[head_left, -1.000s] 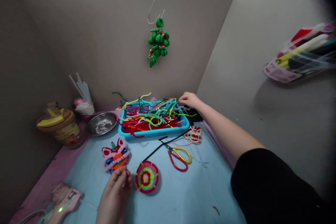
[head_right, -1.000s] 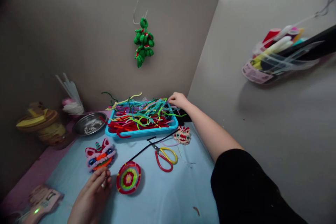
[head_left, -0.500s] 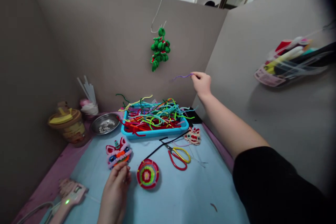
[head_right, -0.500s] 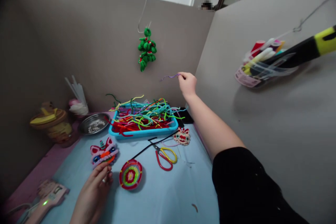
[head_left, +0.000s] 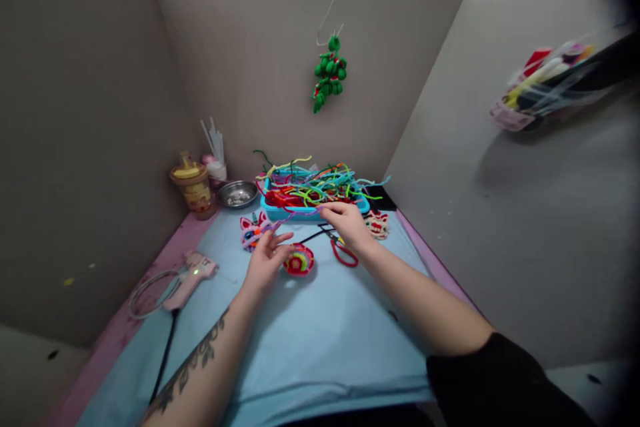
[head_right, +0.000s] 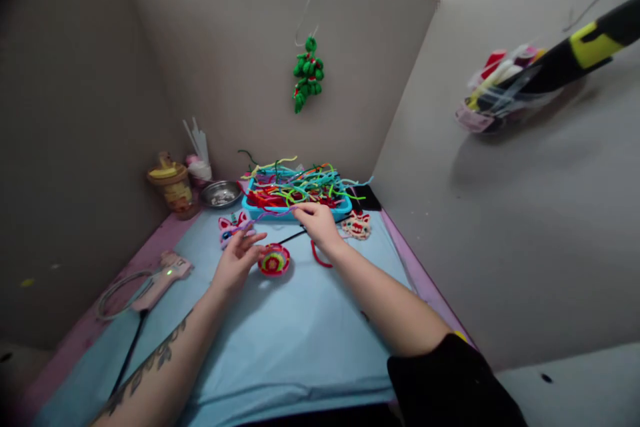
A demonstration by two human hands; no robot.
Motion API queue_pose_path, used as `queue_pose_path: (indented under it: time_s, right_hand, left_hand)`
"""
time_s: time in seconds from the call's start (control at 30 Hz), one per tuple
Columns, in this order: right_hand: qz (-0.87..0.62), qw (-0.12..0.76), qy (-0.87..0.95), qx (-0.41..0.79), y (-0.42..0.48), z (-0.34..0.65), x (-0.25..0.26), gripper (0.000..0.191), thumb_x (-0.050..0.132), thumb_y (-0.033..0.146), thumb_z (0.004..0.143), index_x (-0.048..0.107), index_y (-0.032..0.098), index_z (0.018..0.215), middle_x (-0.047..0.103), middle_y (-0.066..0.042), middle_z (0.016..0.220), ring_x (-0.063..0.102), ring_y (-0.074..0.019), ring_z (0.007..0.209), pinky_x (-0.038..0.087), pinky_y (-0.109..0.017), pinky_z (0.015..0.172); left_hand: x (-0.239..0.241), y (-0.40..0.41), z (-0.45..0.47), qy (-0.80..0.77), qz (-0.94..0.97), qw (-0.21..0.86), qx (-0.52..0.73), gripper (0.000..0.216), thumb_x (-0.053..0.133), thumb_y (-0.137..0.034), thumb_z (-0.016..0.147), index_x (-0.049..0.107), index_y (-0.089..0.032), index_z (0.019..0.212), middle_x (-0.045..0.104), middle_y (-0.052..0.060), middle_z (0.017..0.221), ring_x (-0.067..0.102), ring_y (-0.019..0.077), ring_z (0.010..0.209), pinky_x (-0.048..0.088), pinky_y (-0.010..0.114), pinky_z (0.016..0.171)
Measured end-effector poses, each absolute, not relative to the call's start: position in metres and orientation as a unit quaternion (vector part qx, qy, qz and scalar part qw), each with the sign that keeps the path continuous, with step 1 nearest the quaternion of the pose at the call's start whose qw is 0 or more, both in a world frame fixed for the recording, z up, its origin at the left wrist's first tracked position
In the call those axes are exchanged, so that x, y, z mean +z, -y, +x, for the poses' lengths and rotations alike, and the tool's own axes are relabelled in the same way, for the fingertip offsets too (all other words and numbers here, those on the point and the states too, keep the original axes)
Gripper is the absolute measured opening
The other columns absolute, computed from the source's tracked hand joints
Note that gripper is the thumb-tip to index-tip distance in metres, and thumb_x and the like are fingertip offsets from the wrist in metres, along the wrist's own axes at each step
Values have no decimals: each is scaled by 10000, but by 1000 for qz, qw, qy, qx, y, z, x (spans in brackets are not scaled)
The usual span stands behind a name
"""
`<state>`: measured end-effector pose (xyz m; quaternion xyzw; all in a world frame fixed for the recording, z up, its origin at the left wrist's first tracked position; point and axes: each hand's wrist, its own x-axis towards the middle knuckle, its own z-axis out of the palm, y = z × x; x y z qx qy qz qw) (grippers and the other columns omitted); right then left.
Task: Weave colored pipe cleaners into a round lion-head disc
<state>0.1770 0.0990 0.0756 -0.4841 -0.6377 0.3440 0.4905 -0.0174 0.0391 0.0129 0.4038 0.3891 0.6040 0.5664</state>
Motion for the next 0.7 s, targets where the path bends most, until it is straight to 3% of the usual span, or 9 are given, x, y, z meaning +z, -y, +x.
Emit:
queue_pose_path:
  time_s: [0.1,0.3,0.43,0.53,0.7]
  right_hand:
    - [-501,499,617,346,-76,178,55,268,584,371,700,723,162,795,709,-53,816,625,-214,779,479,-294,662]
    - [-530,514,591,326,-61,195,22,266,587,370,692,715,162,797,720,-75,870,636,-237,853,482,-343,786]
    - [-528,485,608,343,-61,207,8,285,577,340,688,699,180,887,710,-73,947,634,-230,893,478,-357,819]
    - [-504,472,607,393,-61,214,3,319,584,313,662,651,181,944,702,-69,898,638,-194,791,497,-322,715]
    - [-463,511,568,450,-62,223,3,249,613,364,649,517,207,818,630,11,643,573,-127,560,459,-251,546]
  left_hand:
    - [9,-38,-18,-389,410,549,616,549,744,-418,620,578,-142,1065,662,77,829,588,127,629,476,272,639]
    - [4,-41,-22,-388,387,539,640,433,763,-424,585,626,-152,893,614,19,691,575,118,609,495,279,644]
    - [-2,-45,-25,-424,425,491,631,447,765,-448,573,648,-139,874,608,9,645,576,120,594,501,285,648]
    - [-3,-46,-27,-456,430,460,630,488,759,-471,568,670,-119,894,653,53,714,584,127,603,501,290,655]
    - [0,-46,-31,-476,427,437,632,494,775,-463,545,699,-111,882,663,68,751,575,116,605,485,261,635]
